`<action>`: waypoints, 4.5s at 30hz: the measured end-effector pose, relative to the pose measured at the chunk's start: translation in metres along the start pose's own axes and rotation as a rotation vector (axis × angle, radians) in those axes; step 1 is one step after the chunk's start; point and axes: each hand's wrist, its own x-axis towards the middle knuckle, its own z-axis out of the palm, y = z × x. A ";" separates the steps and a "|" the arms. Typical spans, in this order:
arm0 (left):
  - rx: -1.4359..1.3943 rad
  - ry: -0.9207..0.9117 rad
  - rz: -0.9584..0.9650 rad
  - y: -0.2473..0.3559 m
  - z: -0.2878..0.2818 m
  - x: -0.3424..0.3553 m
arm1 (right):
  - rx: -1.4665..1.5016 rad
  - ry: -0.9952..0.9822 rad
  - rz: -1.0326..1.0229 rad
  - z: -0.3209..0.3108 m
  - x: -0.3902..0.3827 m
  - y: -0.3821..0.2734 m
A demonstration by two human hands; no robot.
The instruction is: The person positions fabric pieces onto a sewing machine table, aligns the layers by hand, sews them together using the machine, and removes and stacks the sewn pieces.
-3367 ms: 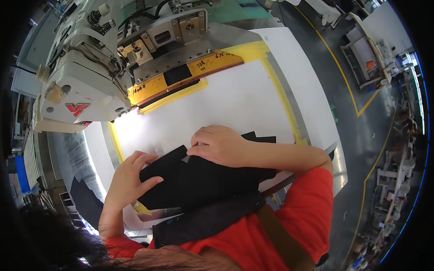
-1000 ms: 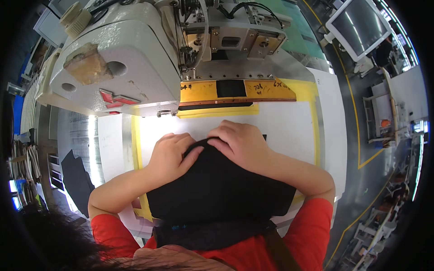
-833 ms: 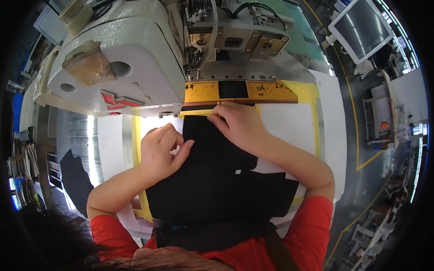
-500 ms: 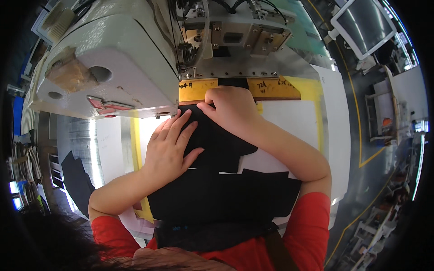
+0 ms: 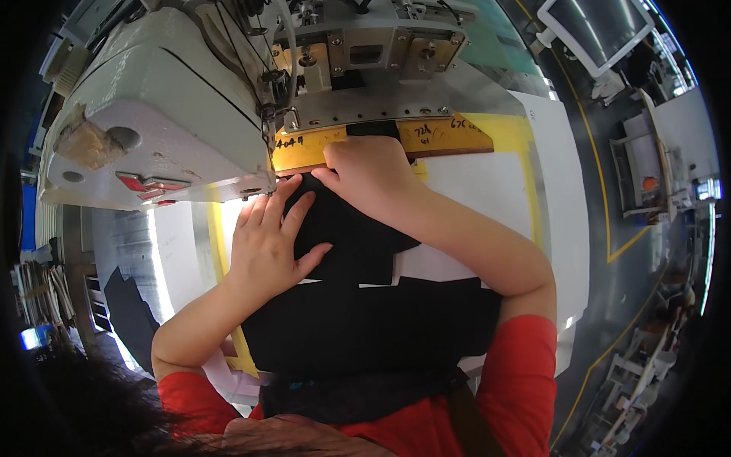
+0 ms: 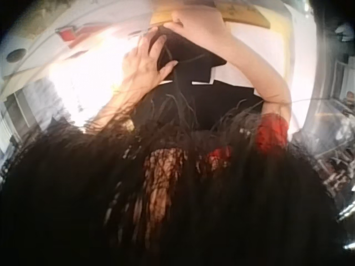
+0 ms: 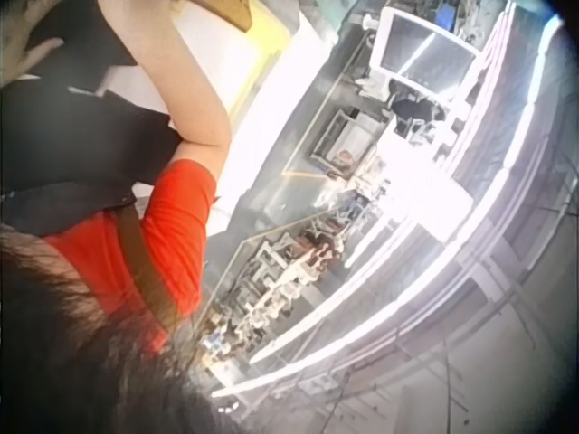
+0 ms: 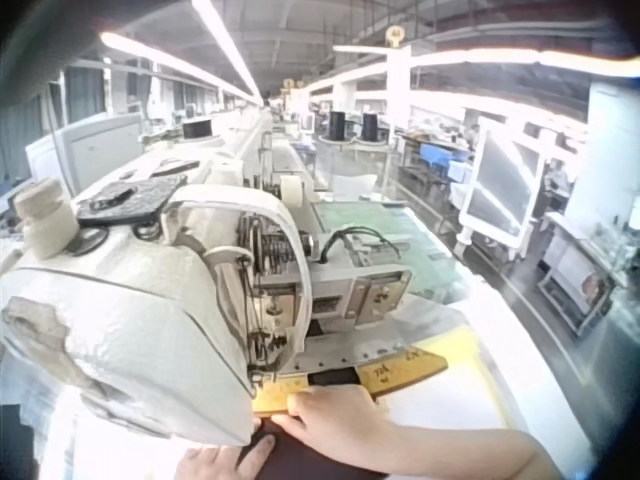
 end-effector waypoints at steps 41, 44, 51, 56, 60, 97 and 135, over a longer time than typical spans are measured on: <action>0.168 -0.055 0.009 0.009 -0.004 0.004 | -0.200 0.094 -0.135 -0.018 -0.103 0.041; 0.165 -0.056 0.012 0.007 -0.005 0.004 | -0.120 0.102 -0.155 -0.019 -0.101 0.044; 0.125 -0.103 -0.040 0.008 -0.003 0.003 | -0.119 0.042 -0.175 -0.020 -0.100 0.038; 0.155 -0.047 0.001 0.010 -0.005 0.004 | -0.233 0.020 -0.306 0.004 -0.085 0.008; 0.152 -0.029 0.017 0.010 -0.004 0.005 | -0.116 0.012 -0.312 0.007 -0.076 0.008; 0.123 -0.040 0.018 0.007 -0.004 0.001 | -0.217 0.021 -0.256 -0.001 -0.078 0.008; 0.170 -0.053 -0.055 0.016 -0.018 0.002 | -0.129 0.074 -0.333 -0.009 -0.075 0.013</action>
